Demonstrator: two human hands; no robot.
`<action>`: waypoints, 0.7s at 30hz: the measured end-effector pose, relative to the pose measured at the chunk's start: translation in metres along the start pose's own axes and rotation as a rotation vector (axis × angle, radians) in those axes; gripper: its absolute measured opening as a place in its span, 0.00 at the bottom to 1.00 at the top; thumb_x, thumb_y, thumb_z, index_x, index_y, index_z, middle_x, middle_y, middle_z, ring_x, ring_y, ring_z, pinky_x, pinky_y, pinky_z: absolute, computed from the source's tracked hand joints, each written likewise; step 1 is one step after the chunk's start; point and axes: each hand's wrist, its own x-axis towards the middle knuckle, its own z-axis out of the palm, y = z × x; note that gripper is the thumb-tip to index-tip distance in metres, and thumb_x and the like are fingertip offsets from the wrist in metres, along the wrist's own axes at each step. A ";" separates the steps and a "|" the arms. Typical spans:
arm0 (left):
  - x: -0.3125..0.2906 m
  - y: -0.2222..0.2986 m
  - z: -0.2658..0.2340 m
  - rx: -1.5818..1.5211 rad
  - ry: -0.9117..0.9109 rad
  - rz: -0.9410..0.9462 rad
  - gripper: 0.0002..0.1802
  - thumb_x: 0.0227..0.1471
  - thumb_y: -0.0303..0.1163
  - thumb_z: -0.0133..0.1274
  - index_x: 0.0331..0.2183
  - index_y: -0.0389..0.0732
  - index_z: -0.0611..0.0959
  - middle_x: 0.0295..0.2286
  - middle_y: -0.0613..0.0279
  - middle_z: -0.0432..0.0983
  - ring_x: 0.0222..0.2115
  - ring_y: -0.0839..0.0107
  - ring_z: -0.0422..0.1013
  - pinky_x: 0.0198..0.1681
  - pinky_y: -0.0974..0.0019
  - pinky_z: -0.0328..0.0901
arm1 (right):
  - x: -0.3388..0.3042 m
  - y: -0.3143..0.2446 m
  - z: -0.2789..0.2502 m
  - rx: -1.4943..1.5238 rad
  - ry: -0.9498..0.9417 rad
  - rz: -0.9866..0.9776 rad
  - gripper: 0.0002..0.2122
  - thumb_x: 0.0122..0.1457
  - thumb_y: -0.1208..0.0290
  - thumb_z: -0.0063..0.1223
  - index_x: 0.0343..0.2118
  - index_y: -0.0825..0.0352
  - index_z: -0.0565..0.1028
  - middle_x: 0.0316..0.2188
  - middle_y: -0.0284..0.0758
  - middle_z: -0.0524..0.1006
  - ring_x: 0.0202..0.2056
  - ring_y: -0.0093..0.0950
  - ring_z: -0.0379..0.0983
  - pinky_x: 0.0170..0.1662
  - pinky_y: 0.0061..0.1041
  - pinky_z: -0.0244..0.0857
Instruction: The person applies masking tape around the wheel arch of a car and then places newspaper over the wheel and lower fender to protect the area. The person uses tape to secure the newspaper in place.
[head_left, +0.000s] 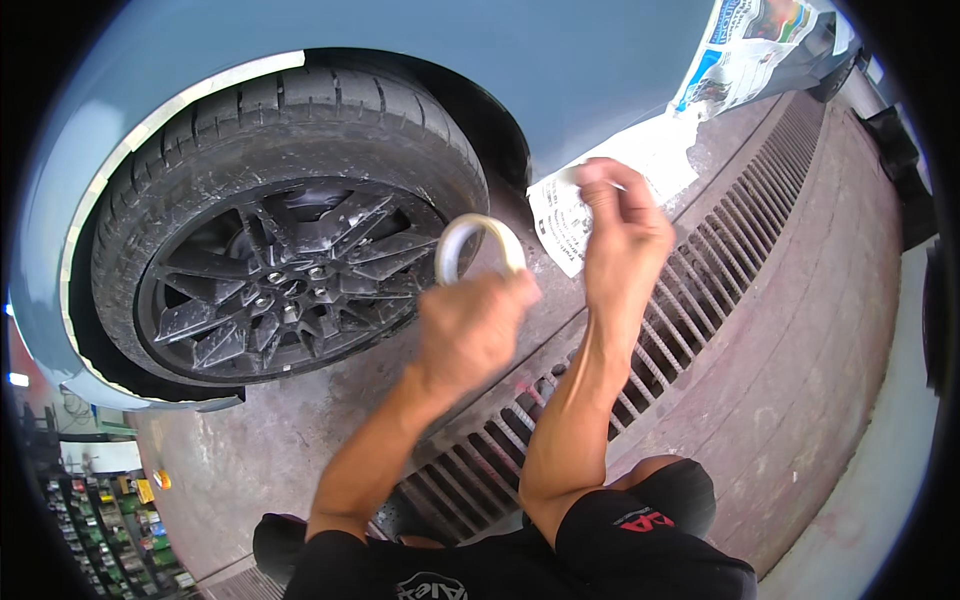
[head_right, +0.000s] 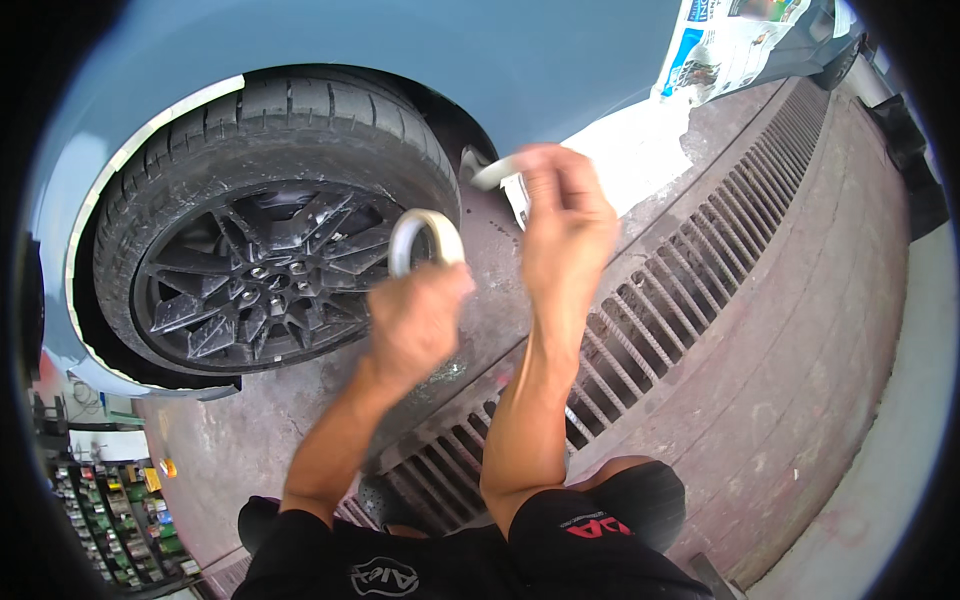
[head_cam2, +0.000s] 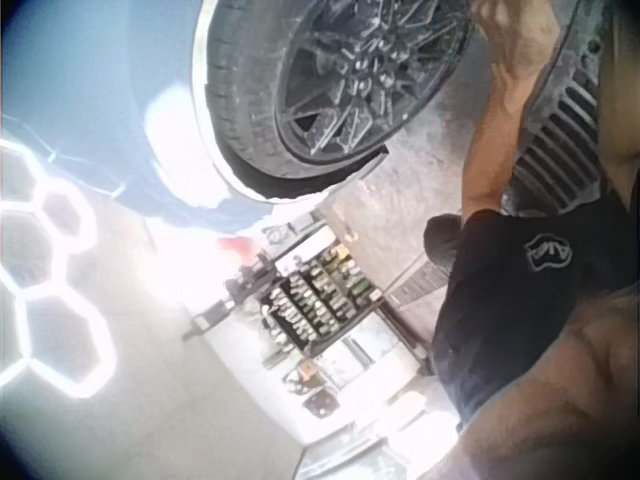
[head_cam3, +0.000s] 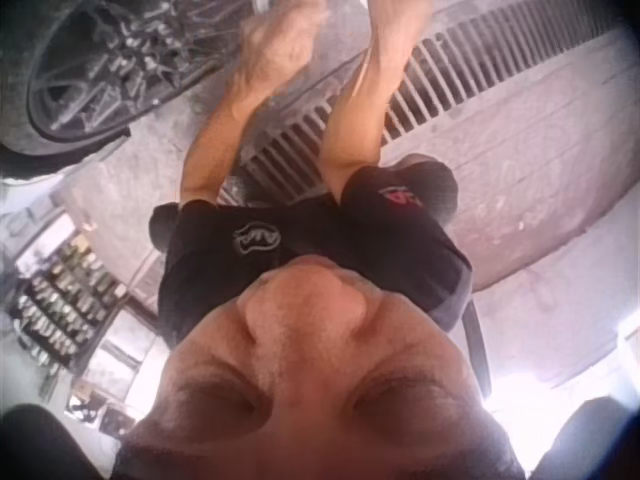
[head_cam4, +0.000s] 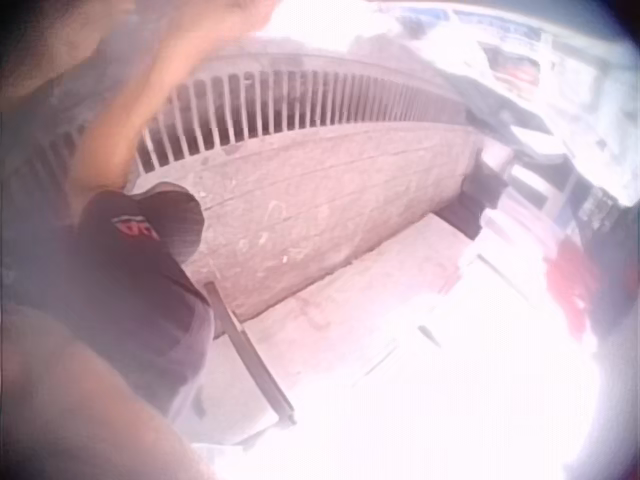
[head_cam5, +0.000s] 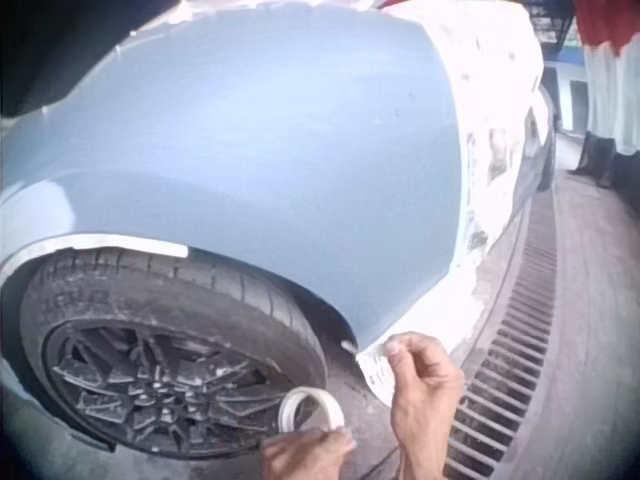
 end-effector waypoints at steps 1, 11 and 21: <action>-0.024 0.010 0.012 0.057 -0.028 0.005 0.15 0.61 0.23 0.56 0.50 0.43 0.82 0.23 0.64 0.81 0.18 0.73 0.75 0.15 0.65 0.68 | 0.007 0.011 -0.001 0.093 0.185 0.073 0.07 0.64 0.72 0.66 0.41 0.69 0.85 0.34 0.33 0.84 0.36 0.23 0.79 0.44 0.24 0.73; -0.250 0.034 0.088 0.265 -0.633 -0.206 0.21 0.61 0.37 0.52 0.54 0.43 0.82 0.33 0.59 0.80 0.40 0.60 0.74 0.44 0.52 0.71 | 0.000 -0.017 0.030 0.523 -0.135 0.398 0.14 0.60 0.74 0.68 0.47 0.67 0.76 0.34 0.39 0.85 0.36 0.31 0.85 0.46 0.30 0.79; 0.057 0.009 -0.075 0.086 -0.102 -0.358 0.23 0.55 0.25 0.66 0.53 0.38 0.84 0.42 0.57 0.79 0.42 0.64 0.76 0.45 0.62 0.73 | -0.012 -0.036 0.053 0.628 -0.293 0.557 0.27 0.59 0.78 0.68 0.61 0.76 0.71 0.28 0.32 0.84 0.30 0.19 0.77 0.40 0.19 0.72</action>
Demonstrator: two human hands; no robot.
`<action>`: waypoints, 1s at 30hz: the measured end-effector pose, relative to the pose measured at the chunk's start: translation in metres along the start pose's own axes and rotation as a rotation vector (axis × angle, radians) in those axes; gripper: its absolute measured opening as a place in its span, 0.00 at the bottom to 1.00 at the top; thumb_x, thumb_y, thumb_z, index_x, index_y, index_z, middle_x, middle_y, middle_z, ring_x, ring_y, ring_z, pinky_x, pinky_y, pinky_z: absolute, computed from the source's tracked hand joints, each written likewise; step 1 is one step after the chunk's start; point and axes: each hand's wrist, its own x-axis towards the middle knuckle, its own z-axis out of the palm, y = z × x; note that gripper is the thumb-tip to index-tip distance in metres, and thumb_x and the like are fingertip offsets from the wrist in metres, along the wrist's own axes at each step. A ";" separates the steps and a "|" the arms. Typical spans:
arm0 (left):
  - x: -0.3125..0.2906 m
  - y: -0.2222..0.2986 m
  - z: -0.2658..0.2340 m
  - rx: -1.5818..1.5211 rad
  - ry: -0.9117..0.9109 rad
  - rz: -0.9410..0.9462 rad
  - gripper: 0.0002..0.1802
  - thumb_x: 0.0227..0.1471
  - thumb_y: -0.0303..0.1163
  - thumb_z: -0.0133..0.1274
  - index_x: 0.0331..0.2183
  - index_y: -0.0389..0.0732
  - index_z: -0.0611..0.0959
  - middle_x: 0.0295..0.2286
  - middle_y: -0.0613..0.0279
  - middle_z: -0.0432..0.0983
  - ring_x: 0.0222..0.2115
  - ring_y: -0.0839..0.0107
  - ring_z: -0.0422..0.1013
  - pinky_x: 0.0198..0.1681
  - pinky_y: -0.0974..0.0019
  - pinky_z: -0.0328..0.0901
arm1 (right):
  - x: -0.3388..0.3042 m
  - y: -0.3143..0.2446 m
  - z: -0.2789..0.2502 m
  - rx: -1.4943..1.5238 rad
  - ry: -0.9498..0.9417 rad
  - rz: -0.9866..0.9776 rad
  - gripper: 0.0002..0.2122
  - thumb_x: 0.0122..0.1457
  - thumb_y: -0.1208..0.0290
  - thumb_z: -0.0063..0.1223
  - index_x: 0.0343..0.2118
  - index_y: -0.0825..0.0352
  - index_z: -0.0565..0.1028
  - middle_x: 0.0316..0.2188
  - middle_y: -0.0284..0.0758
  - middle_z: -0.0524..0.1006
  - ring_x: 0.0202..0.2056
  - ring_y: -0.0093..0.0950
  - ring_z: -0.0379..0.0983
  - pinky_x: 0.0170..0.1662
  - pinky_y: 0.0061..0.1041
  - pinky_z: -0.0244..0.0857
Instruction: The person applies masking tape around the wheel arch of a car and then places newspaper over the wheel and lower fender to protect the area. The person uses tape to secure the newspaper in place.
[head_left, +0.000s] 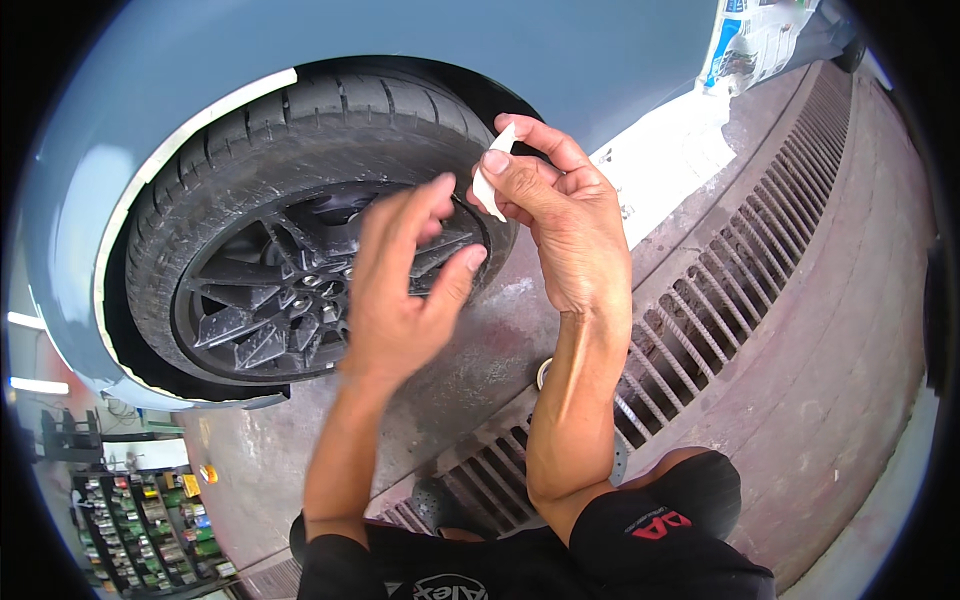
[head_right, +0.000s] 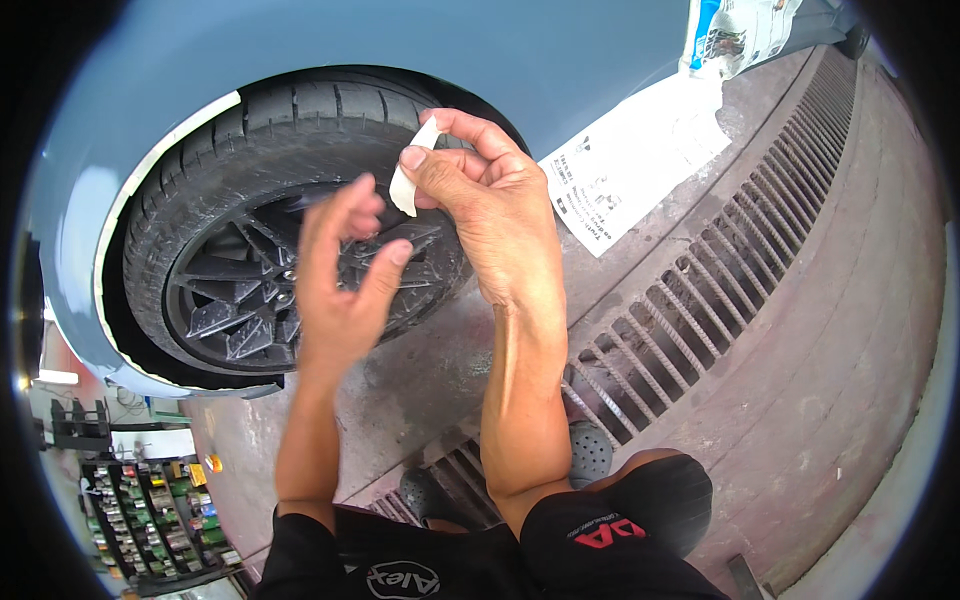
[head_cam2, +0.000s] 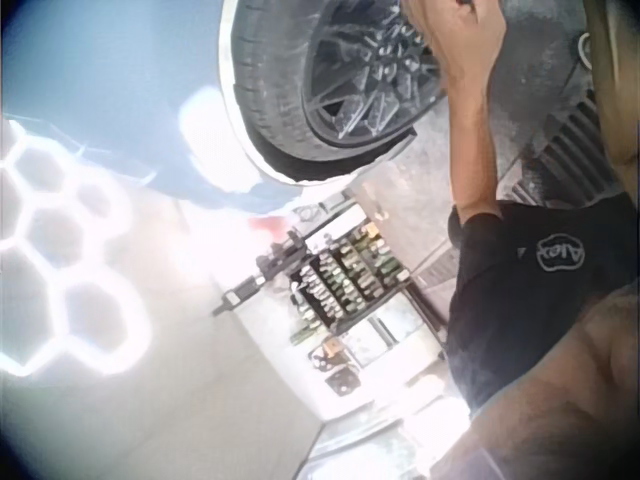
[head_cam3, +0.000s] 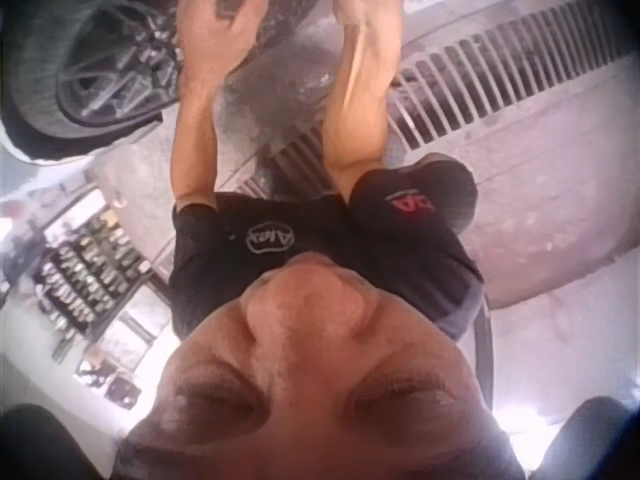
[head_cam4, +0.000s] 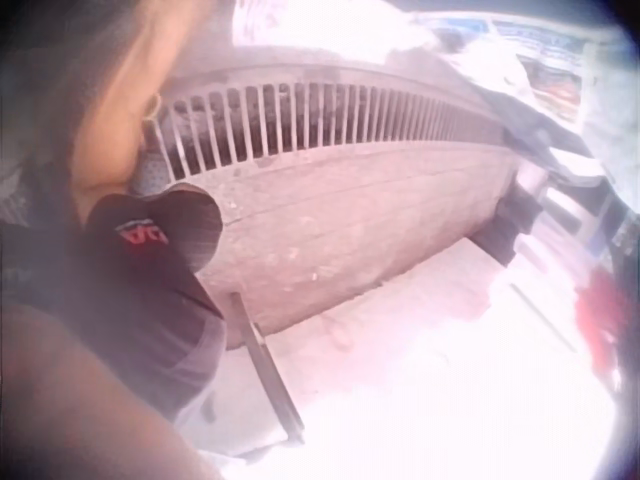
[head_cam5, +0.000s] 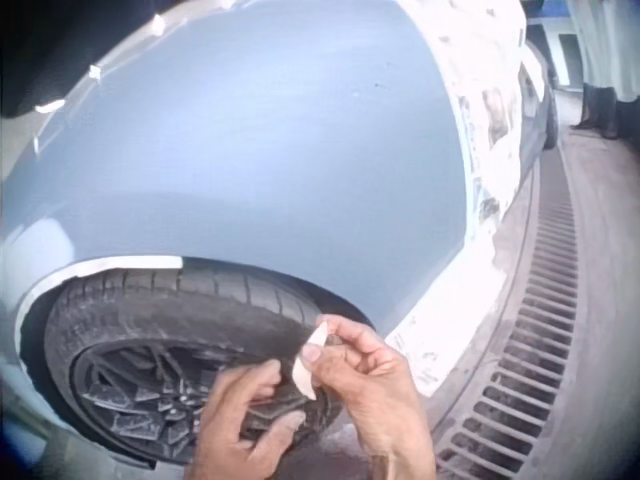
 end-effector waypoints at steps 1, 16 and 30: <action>0.020 0.008 -0.015 0.069 -0.054 0.128 0.26 0.53 0.24 0.67 0.55 0.40 0.83 0.44 0.58 0.77 0.43 0.63 0.75 0.46 0.62 0.72 | -0.001 -0.001 0.001 -0.002 -0.028 -0.027 0.31 0.59 0.78 0.68 0.64 0.77 0.67 0.27 0.32 0.84 0.30 0.19 0.77 0.40 0.19 0.72; 0.048 0.031 -0.051 -0.704 0.058 -0.358 0.06 0.65 0.30 0.59 0.41 0.38 0.83 0.29 0.68 0.74 0.23 0.82 0.68 0.24 0.75 0.64 | 0.002 0.038 0.029 0.384 -0.367 0.133 0.36 0.69 0.43 0.55 0.62 0.78 0.69 0.50 0.41 0.79 0.50 0.31 0.80 0.51 0.28 0.75; 0.068 0.007 -0.060 -1.210 0.166 -0.627 0.16 0.71 0.39 0.50 0.37 0.36 0.80 0.26 0.66 0.74 0.21 0.77 0.66 0.23 0.70 0.63 | 0.011 0.063 0.097 0.937 -0.372 0.177 0.10 0.69 0.69 0.58 0.45 0.70 0.76 0.34 0.36 0.81 0.27 0.21 0.77 0.32 0.19 0.73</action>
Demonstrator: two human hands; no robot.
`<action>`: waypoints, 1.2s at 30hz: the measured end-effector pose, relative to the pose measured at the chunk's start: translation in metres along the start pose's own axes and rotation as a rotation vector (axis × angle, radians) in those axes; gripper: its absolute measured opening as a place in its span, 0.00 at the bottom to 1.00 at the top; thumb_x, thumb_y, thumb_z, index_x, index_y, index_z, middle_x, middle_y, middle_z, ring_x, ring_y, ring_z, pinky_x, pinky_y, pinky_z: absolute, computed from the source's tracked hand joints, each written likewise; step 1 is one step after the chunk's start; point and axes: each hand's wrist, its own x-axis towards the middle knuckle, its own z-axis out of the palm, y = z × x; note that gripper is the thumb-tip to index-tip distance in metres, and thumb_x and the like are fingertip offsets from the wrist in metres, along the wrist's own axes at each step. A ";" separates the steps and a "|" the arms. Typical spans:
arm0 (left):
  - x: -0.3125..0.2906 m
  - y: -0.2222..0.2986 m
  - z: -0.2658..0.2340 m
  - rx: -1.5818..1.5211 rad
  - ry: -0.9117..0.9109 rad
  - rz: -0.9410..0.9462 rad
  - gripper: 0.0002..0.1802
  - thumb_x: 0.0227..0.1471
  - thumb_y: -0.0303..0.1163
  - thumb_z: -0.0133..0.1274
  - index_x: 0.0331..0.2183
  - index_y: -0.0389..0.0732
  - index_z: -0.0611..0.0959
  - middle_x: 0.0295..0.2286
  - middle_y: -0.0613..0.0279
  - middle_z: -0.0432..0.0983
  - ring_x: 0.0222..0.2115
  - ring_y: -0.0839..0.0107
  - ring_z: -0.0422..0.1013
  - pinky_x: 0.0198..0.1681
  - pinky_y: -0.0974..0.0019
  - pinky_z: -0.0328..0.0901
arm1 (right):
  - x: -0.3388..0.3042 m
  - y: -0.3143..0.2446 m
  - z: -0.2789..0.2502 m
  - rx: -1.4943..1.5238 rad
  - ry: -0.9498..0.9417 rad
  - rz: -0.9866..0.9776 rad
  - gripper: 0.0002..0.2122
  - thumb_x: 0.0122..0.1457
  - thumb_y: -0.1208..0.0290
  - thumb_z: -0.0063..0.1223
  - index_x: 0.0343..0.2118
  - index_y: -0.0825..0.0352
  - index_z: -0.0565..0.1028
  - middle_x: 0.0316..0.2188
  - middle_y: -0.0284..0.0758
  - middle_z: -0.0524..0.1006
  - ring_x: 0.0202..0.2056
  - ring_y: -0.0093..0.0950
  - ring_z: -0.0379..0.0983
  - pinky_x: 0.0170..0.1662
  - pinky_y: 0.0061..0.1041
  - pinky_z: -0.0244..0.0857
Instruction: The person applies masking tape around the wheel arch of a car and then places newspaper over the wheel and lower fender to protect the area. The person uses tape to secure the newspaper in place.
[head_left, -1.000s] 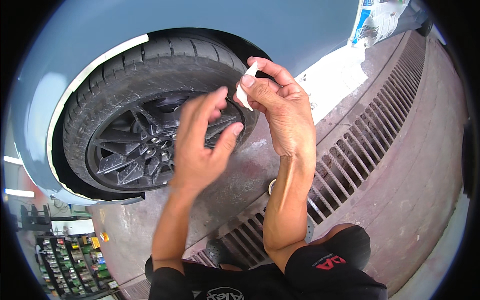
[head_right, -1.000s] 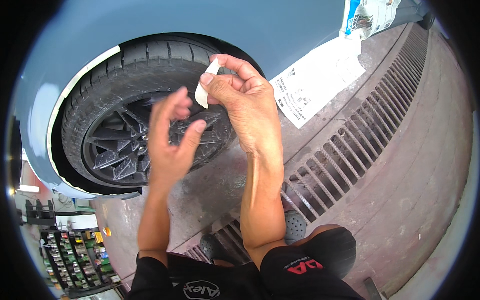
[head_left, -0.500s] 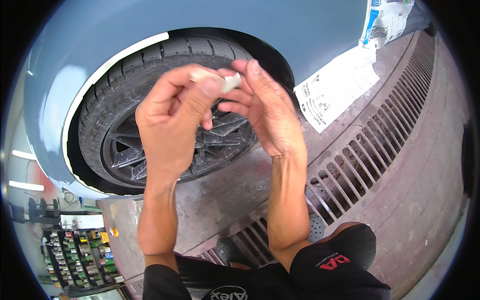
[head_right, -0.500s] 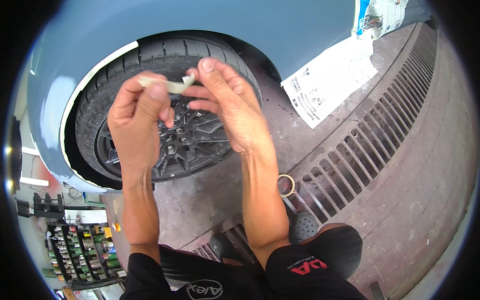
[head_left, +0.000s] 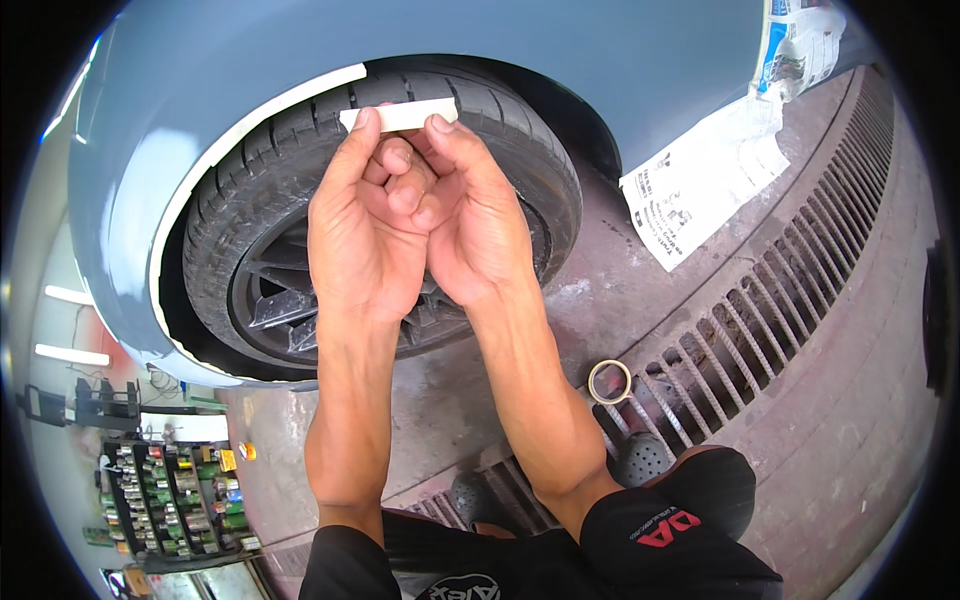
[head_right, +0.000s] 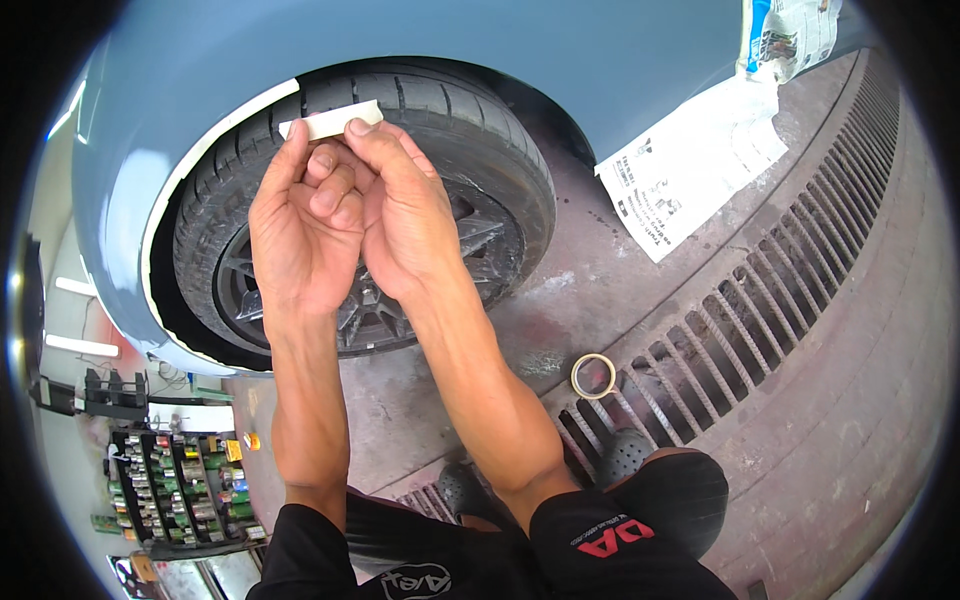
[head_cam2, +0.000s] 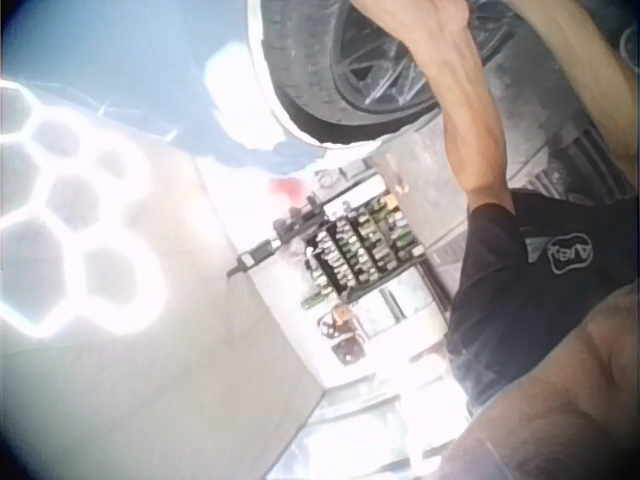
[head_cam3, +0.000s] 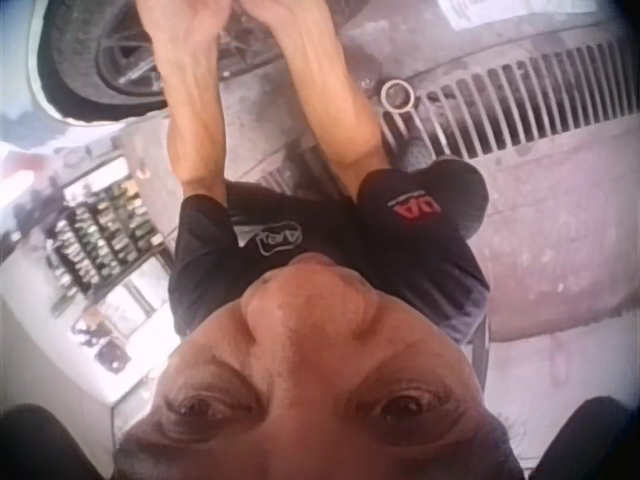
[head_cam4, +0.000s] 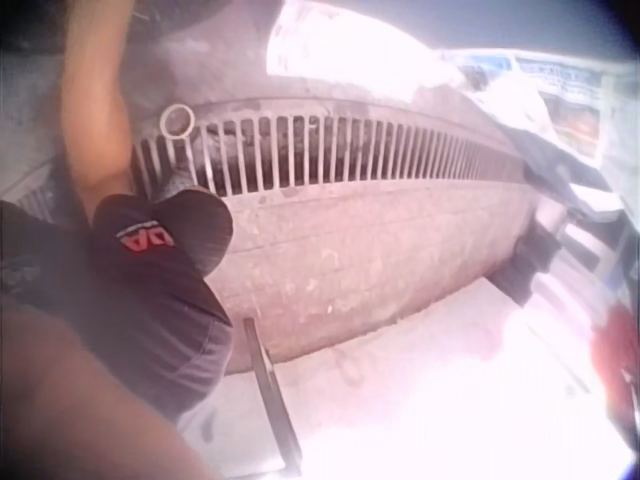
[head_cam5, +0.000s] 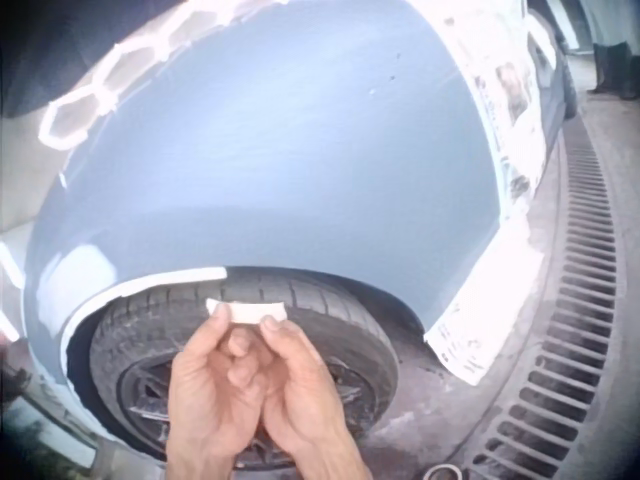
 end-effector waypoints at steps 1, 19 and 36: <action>0.002 0.003 -0.003 -0.016 -0.009 -0.027 0.17 0.70 0.40 0.50 0.37 0.35 0.81 0.26 0.65 0.75 0.22 0.75 0.67 0.25 0.68 0.64 | 0.003 0.002 0.002 -0.024 0.034 -0.006 0.09 0.68 0.70 0.58 0.45 0.70 0.75 0.34 0.36 0.81 0.27 0.21 0.77 0.32 0.19 0.73; 0.026 0.016 -0.003 0.080 -0.064 0.117 0.10 0.65 0.27 0.50 0.45 0.33 0.79 0.32 0.59 0.80 0.28 0.71 0.74 0.33 0.64 0.73 | 0.042 0.011 0.028 -0.049 0.272 -0.173 0.11 0.66 0.71 0.60 0.45 0.73 0.74 0.37 0.41 0.80 0.35 0.22 0.78 0.32 0.18 0.74; 0.030 0.009 0.002 0.248 -0.014 0.208 0.10 0.70 0.34 0.54 0.40 0.36 0.81 0.29 0.65 0.77 0.26 0.78 0.69 0.30 0.71 0.71 | 0.042 0.012 0.029 -0.078 0.251 -0.180 0.11 0.66 0.68 0.60 0.43 0.72 0.77 0.37 0.37 0.80 0.28 0.16 0.70 0.36 0.17 0.72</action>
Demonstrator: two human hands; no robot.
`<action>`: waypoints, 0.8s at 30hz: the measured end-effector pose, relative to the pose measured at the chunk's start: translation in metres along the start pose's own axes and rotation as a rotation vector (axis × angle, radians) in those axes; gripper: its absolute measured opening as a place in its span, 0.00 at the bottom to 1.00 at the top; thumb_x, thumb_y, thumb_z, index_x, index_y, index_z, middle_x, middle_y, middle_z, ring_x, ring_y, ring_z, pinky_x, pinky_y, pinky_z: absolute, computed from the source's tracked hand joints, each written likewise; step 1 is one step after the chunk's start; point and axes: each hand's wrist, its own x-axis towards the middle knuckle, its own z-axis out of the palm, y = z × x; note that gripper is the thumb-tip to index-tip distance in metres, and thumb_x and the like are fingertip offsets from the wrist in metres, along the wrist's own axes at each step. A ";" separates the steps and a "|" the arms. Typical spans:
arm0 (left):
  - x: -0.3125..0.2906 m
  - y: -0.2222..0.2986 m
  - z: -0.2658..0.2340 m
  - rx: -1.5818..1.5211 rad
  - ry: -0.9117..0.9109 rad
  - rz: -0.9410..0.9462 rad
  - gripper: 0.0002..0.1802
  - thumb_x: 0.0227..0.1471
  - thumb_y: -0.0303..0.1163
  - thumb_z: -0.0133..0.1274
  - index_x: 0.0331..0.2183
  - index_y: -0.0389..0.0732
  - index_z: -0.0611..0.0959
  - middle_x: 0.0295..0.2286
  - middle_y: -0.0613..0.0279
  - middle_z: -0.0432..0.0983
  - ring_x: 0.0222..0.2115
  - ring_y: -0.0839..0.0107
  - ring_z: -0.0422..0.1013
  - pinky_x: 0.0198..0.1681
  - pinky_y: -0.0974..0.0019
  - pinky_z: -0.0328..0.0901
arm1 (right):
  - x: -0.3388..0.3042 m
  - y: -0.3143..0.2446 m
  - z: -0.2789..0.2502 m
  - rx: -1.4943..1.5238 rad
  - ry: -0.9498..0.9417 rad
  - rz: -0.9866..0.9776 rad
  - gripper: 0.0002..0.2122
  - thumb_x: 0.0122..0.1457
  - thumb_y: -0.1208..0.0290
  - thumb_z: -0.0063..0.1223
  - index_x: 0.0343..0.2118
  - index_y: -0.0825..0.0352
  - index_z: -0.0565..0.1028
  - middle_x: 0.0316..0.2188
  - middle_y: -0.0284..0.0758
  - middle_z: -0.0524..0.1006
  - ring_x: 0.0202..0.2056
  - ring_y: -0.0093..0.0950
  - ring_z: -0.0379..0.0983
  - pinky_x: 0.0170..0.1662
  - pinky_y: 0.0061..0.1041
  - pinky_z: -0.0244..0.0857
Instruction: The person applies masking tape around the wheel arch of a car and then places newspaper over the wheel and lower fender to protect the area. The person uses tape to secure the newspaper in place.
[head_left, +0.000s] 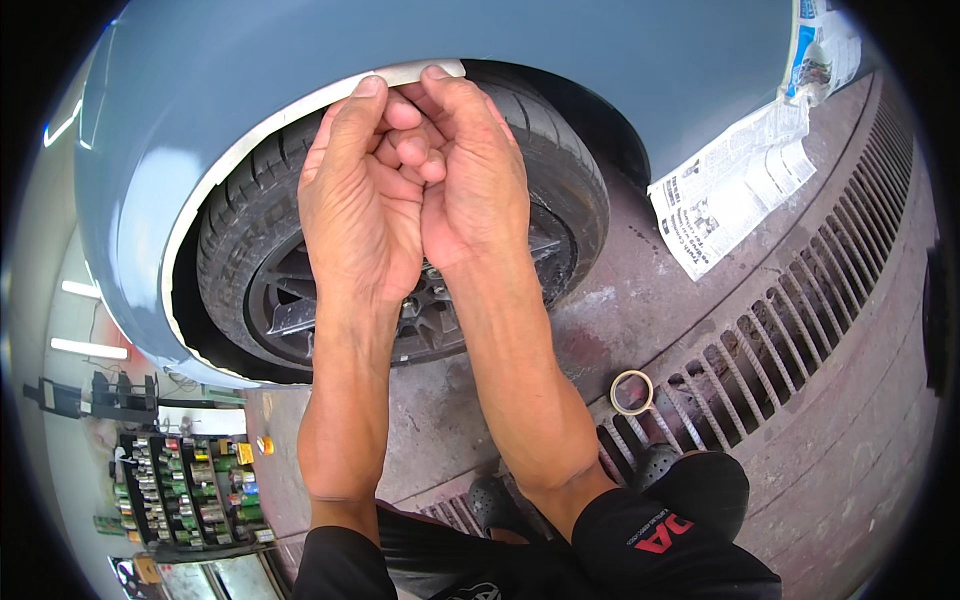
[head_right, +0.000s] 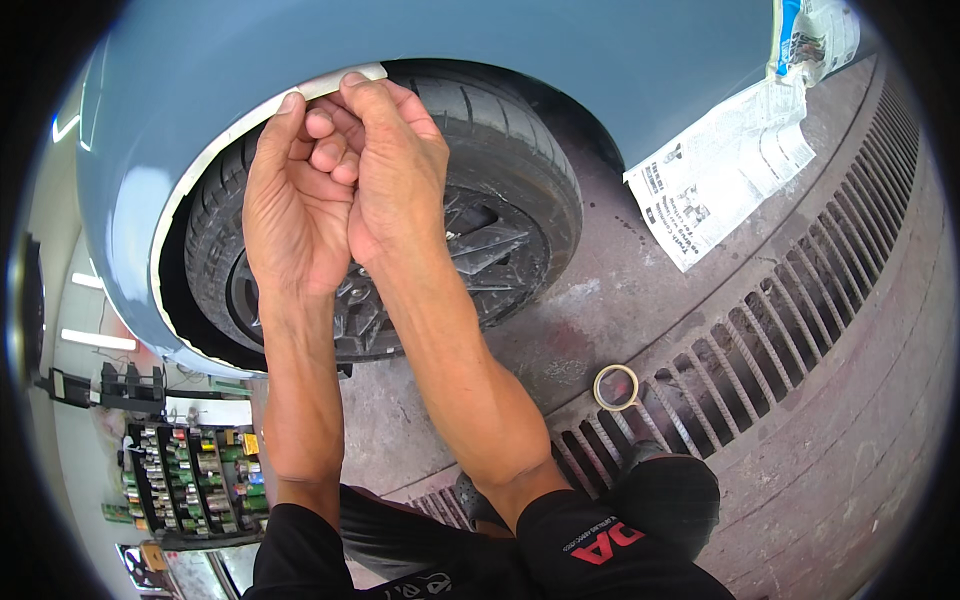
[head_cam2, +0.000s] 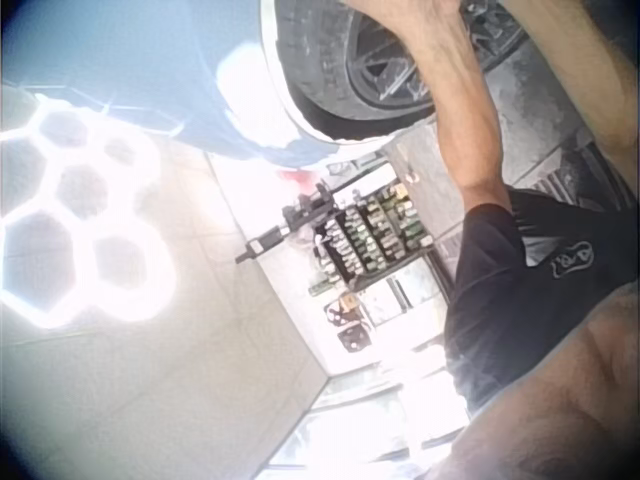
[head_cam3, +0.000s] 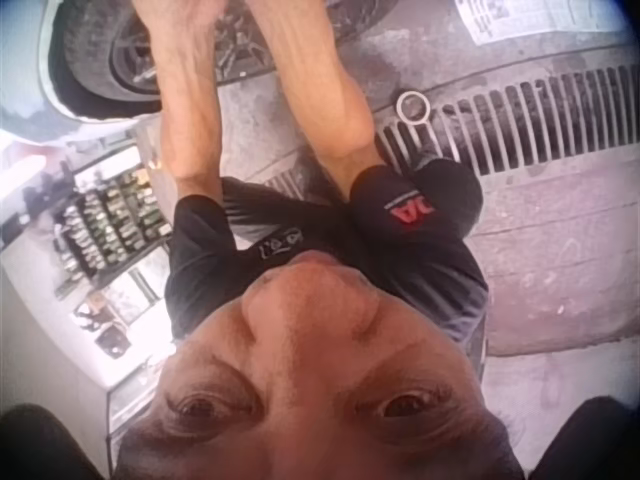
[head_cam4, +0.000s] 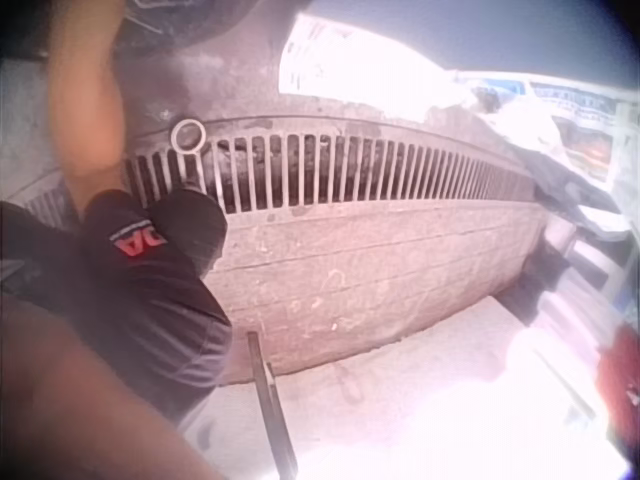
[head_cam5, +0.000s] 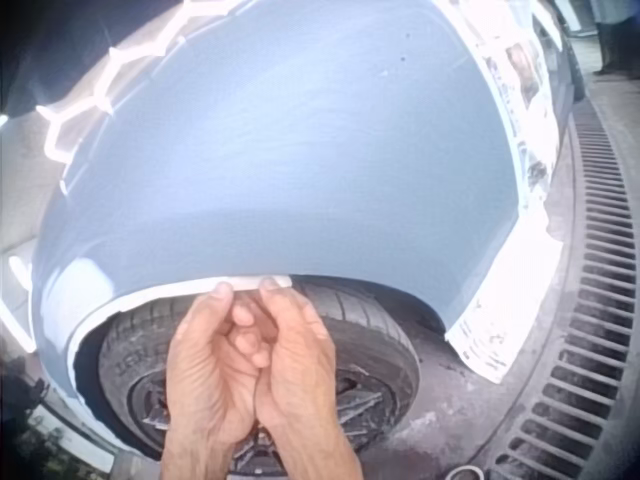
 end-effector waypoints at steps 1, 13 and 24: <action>0.000 0.000 0.000 0.002 0.004 0.004 0.10 0.70 0.34 0.54 0.40 0.36 0.81 0.29 0.65 0.77 0.26 0.78 0.69 0.30 0.71 0.70 | 0.000 0.000 0.000 0.002 -0.008 -0.002 0.11 0.66 0.68 0.60 0.43 0.72 0.77 0.38 0.37 0.80 0.28 0.17 0.71 0.36 0.17 0.72; 0.004 0.002 0.002 0.041 0.055 0.052 0.07 0.68 0.30 0.55 0.38 0.37 0.82 0.28 0.66 0.77 0.25 0.78 0.67 0.28 0.71 0.65 | 0.008 0.001 -0.008 0.179 -0.169 0.092 0.10 0.67 0.67 0.57 0.43 0.70 0.77 0.37 0.35 0.81 0.26 0.19 0.70 0.37 0.20 0.71; 0.008 0.003 0.001 0.023 0.023 0.077 0.06 0.66 0.27 0.56 0.36 0.35 0.82 0.26 0.62 0.78 0.23 0.75 0.70 0.26 0.67 0.68 | 0.020 0.006 -0.024 0.250 -0.339 0.122 0.13 0.66 0.69 0.58 0.49 0.68 0.73 0.44 0.40 0.80 0.41 0.25 0.76 0.37 0.21 0.70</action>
